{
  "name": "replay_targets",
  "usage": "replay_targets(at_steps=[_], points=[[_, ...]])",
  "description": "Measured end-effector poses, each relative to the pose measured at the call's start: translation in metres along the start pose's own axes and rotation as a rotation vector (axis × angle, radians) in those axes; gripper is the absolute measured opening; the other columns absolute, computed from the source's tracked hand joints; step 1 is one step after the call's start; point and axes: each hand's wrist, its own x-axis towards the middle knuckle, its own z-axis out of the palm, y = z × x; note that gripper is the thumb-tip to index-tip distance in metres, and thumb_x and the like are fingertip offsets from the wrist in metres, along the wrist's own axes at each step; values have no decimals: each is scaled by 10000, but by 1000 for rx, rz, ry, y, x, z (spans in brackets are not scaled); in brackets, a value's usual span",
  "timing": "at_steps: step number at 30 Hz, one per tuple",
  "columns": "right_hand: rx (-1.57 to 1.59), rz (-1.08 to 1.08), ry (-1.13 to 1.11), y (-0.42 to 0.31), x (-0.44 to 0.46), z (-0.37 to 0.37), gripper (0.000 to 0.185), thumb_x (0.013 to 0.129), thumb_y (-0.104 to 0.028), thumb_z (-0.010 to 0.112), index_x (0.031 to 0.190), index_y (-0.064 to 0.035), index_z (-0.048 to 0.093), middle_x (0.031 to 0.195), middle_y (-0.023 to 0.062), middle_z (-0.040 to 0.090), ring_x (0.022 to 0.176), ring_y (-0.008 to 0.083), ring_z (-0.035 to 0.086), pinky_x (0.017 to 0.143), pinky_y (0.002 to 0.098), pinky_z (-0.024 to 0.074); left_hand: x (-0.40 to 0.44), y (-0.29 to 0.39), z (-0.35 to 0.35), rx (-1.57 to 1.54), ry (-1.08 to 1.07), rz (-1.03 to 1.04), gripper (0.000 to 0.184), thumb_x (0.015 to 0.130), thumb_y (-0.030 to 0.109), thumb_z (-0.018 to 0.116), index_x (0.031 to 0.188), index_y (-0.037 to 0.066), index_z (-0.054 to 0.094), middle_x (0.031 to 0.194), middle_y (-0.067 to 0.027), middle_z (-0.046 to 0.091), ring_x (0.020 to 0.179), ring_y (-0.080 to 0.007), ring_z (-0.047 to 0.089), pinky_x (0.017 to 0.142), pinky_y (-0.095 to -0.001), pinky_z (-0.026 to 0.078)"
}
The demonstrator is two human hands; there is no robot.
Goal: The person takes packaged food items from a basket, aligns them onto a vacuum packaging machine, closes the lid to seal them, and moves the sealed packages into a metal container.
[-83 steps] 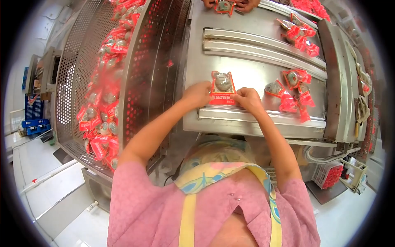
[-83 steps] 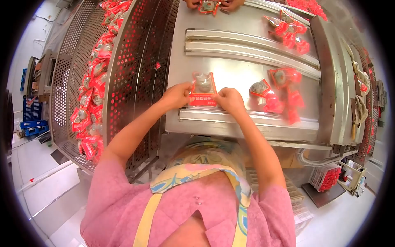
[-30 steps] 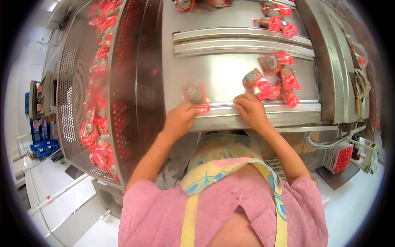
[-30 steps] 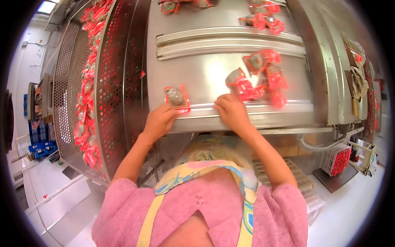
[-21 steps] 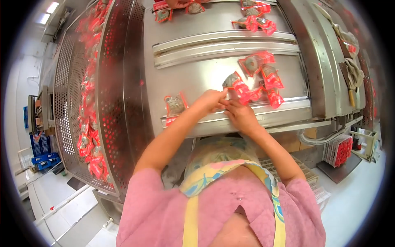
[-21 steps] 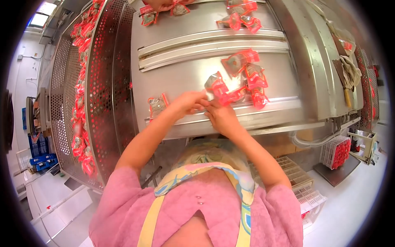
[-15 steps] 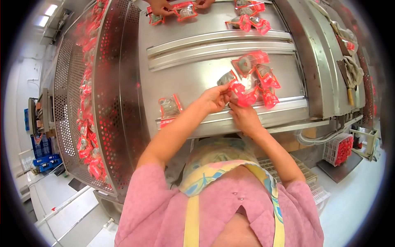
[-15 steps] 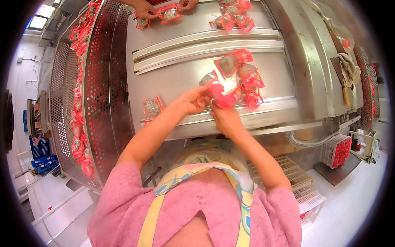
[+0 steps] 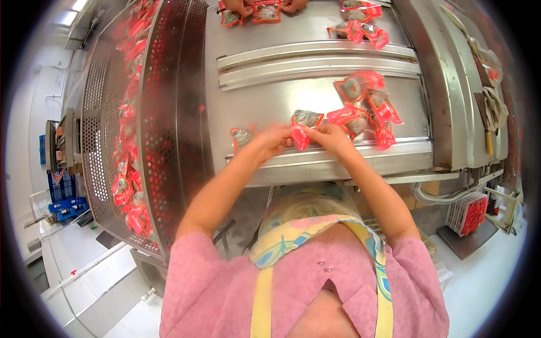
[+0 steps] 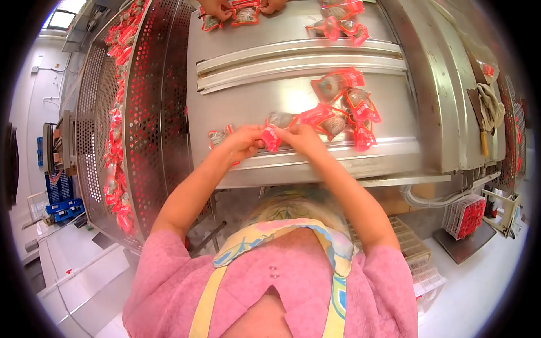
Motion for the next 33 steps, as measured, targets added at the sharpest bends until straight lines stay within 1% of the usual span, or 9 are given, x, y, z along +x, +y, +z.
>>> replay_targets(at_steps=[1,2,7,13,16,19,22,28,33], points=[[73,5,-10,2,4,-1,531,818,-518,641,849,9,699,700,89,644,663,161,592,643,324,454,-2,0,0,-62,-12,3,173,924,225,594,983,62,605,753,6,590,524,4,460,379,-134,296],[229,106,-89,4,11,-4,335,834,-352,700,933,-32,695,805,9,651,727,88,569,658,239,431,-5,1,-1,-67,-43,0,171,910,217,613,978,60,606,746,7,589,533,3,465,384,-129,301],[384,156,-193,-9,8,-16,271,837,-316,703,897,-53,682,756,-7,620,673,78,537,627,207,406,-12,15,-14,163,-178,26,191,847,162,679,970,43,594,766,31,587,563,-16,475,423,-129,330],[86,43,-60,4,19,-7,242,829,-267,699,835,-26,676,681,15,622,617,84,549,574,257,430,-40,27,-23,1172,310,427,276,741,148,736,958,41,604,750,-64,658,664,-133,609,537,-306,455],[-262,-113,165,2,22,14,246,822,-266,674,772,-26,668,596,61,610,583,124,588,571,310,454,-38,11,-22,1330,460,507,333,715,181,749,995,82,597,804,-121,671,737,-240,655,634,-389,484],[-335,-241,271,0,20,24,222,819,-248,670,780,-30,667,609,68,616,567,147,590,575,321,460,-37,6,-15,1465,642,467,397,709,230,760,1040,114,575,819,-153,667,792,-335,647,694,-444,483],[-258,-233,232,9,26,26,222,815,-241,677,789,-21,665,627,88,627,580,186,603,585,331,467,-41,12,-12,1474,622,408,450,698,239,773,1068,119,547,854,-159,669,843,-368,643,715,-468,481],[-139,-110,-47,16,31,15,226,760,-222,730,802,-10,667,663,119,645,613,230,613,604,355,477,-44,16,-12,1532,557,336,457,689,234,785,1047,98,537,902,-165,665,894,-366,638,715,-484,482],[-465,-124,-49,-1,22,12,261,714,-240,762,756,1,673,636,93,645,618,184,616,611,343,482,-44,13,-5,1641,512,303,448,705,225,766,1047,57,530,900,-173,664,887,-365,641,716,-487,486]])
